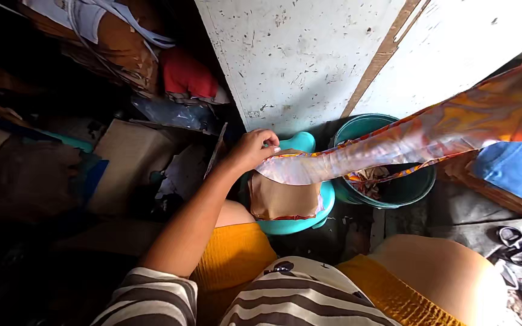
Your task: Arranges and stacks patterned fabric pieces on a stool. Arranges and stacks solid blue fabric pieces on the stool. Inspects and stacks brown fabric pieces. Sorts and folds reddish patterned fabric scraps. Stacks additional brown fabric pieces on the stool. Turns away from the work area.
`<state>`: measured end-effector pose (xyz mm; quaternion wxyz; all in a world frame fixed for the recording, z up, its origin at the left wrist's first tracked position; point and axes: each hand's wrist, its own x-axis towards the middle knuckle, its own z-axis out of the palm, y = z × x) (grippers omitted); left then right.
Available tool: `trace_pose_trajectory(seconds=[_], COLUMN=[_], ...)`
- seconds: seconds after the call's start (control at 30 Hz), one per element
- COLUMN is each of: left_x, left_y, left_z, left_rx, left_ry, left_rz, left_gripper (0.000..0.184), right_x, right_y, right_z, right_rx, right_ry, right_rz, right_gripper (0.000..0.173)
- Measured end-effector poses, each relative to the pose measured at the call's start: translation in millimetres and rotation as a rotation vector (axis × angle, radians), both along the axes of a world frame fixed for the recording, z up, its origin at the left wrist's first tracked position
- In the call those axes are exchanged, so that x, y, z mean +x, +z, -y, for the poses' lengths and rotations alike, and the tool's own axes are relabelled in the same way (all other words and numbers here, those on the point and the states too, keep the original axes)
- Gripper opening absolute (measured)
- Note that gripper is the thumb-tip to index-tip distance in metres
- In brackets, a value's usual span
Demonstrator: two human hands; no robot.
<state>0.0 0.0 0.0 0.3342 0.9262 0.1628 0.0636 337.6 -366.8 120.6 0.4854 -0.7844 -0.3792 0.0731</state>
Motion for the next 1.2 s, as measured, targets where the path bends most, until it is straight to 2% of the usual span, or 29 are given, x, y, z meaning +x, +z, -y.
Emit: trace_pose_trajectory(seconds=[0.07,0.1,0.13,0.17,0.23,0.27,0.33,0.4,0.47,0.53,0.57,0.63,0.73,0.83,0.9,0.97,1.1,1.13,1.2], left_x=[6.6,11.1,15.5,19.9,28.3,31.6,35.3,31.8,21.4,6.7,-1.3,-18.1,-43.5,-64.7,-74.2,-81.8,-91.5,-92.0,-90.7], left_y=[15.3,25.8,37.4,49.4,74.6,86.4,105.0,113.3,115.0,113.4,111.7,107.9,102.7,94.8,86.8,79.8,67.1,63.6,56.4], left_z=[8.6,14.2,20.9,28.2,42.9,49.6,58.4,60.0,55.4,47.0,41.4,31.4,23.0,19.5,17.4,15.2,12.1,11.5,9.6], left_rx=[-0.017,-0.043,-0.086,-0.136,-0.256,-0.325,-0.471,-0.569,-0.549,-0.443,-0.384,-0.292,-0.220,-0.173,-0.165,-0.206,-0.273,-0.242,-0.211], left_ry=[-0.033,-0.049,-0.071,-0.105,-0.211,-0.279,-0.418,-0.506,-0.531,-0.490,-0.470,-0.427,-0.368,-0.335,-0.320,-0.296,-0.223,-0.217,-0.208], left_rz=[0.047,0.088,0.143,0.210,0.336,0.386,0.436,0.427,0.391,0.365,0.359,0.345,0.304,0.263,0.245,0.198,0.038,0.014,-0.030], left_gripper=[0.018,0.021,0.026,0.032,0.047,0.055,0.062,0.050,0.027,0.011,0.009,0.012,0.023,0.027,0.029,0.028,0.027,0.025,0.019], right_x=[10.4,-18.8,-65.7,-84.6,-91.7,-104.4,-139.7,-168.7,-182.6,-185.2,-185.7,-185.5,-183.7,-173.6,-158.2,-141.1,-116.0,-111.3,-106.3], right_y=[5.5,17.1,31.0,42.8,55.6,60.2,69.1,76.8,76.8,67.5,59.8,40.6,12.9,-8.0,-21.2,-32.0,-45.9,-49.0,-52.3], right_z=[-5.1,-20.8,-44.8,-54.4,-72.8,-85.4,-108.9,-125.7,-134.8,-137.8,-137.9,-136.8,-132.7,-120.8,-107.4,-87.1,-44.3,-37.5,-29.2], right_rx=[0.006,-0.007,-0.036,-0.057,-0.067,-0.066,-0.098,-0.185,-0.262,-0.310,-0.326,-0.370,-0.460,-0.500,-0.446,-0.340,-0.105,-0.041,-0.002], right_ry=[0.224,0.117,-0.097,-0.019,0.330,0.442,0.548,0.602,0.633,0.603,0.554,0.448,0.244,0.033,-0.032,0.015,0.305,0.352,0.371], right_rz=[-0.013,-0.029,-0.010,-0.014,-0.018,-0.007,0.030,0.067,0.184,0.390,0.481,0.593,0.666,0.713,0.665,0.500,-0.148,-0.255,-0.335], right_gripper=[0.029,0.027,0.026,0.028,0.029,0.028,0.024,0.021,0.016,0.011,0.008,0.006,0.006,0.004,0.008,0.013,0.014,0.009,0.015])
